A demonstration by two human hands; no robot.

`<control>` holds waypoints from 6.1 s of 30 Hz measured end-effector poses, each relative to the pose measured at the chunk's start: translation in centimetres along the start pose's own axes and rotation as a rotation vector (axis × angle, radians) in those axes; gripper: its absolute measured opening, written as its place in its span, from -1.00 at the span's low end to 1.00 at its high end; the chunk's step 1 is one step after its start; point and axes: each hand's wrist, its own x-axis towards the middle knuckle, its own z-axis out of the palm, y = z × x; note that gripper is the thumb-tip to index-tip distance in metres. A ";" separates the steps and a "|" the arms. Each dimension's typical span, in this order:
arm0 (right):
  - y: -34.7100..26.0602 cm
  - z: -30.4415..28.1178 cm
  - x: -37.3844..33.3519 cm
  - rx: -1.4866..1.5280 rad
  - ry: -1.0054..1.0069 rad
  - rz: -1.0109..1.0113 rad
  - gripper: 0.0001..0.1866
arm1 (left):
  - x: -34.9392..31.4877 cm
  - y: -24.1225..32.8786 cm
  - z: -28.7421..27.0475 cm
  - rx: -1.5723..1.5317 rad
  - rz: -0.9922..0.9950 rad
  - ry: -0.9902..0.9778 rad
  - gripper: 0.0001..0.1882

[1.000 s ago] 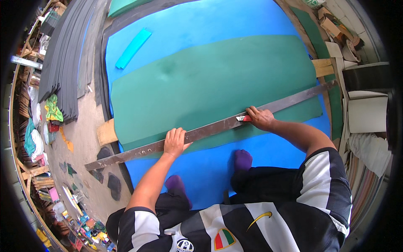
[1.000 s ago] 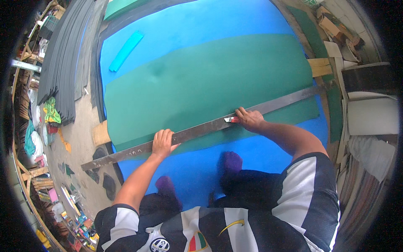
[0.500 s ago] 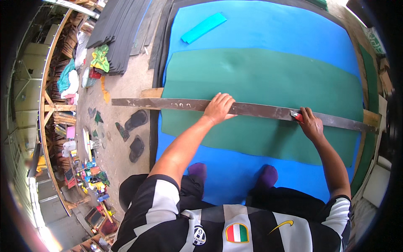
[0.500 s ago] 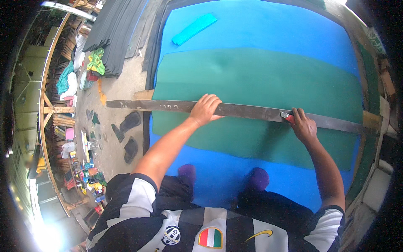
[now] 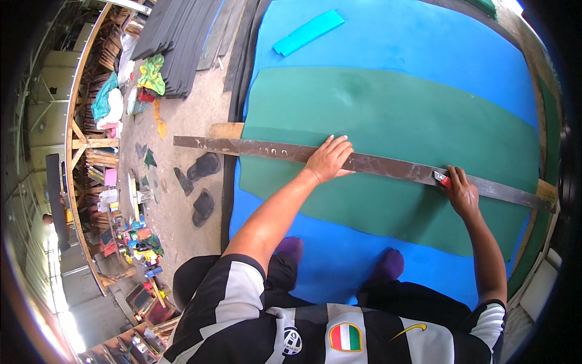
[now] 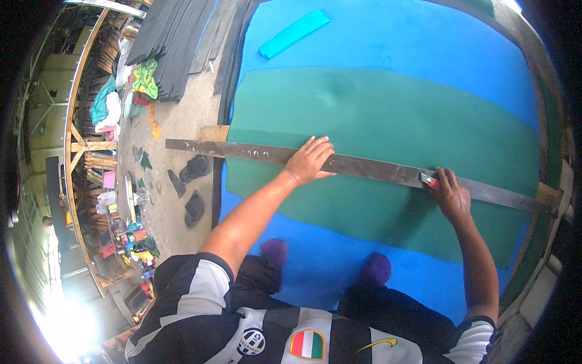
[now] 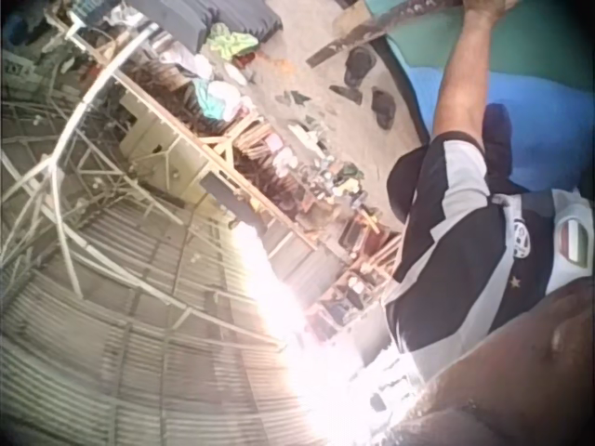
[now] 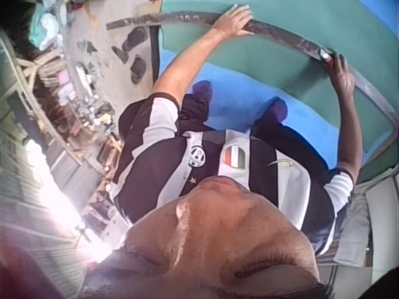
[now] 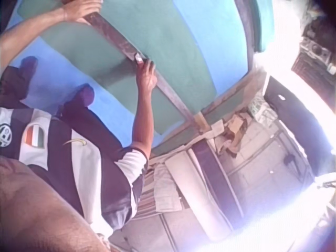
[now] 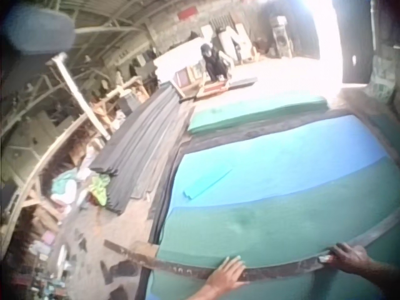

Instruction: The person measures and cuts green and blue foam sheets using a utility knife and a wooden straightedge. They align the straightedge, cut along it, and stack the cut pieces.

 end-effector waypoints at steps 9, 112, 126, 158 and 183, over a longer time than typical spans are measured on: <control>-0.9 -0.5 0.4 0.016 -0.040 0.006 -0.32 | -0.5 -0.8 -0.5 -0.071 -0.017 -0.030 -0.30; 5.5 -4.0 -2.5 0.183 -0.208 1.263 0.23 | 4.3 2.5 -1.5 0.104 -0.597 -0.436 -0.36; 5.4 -4.7 -1.5 0.226 -0.170 1.328 0.16 | 5.5 2.6 -1.6 0.074 -0.663 -0.491 -0.38; -17.3 4.3 14.4 0.059 0.011 0.390 -0.39 | 5.4 4.2 -1.1 -0.150 -0.709 -0.302 -0.38; -22.0 3.3 18.0 0.449 -0.086 0.402 -0.55 | -12.0 -22.7 -7.1 -0.403 -2.674 0.744 -0.29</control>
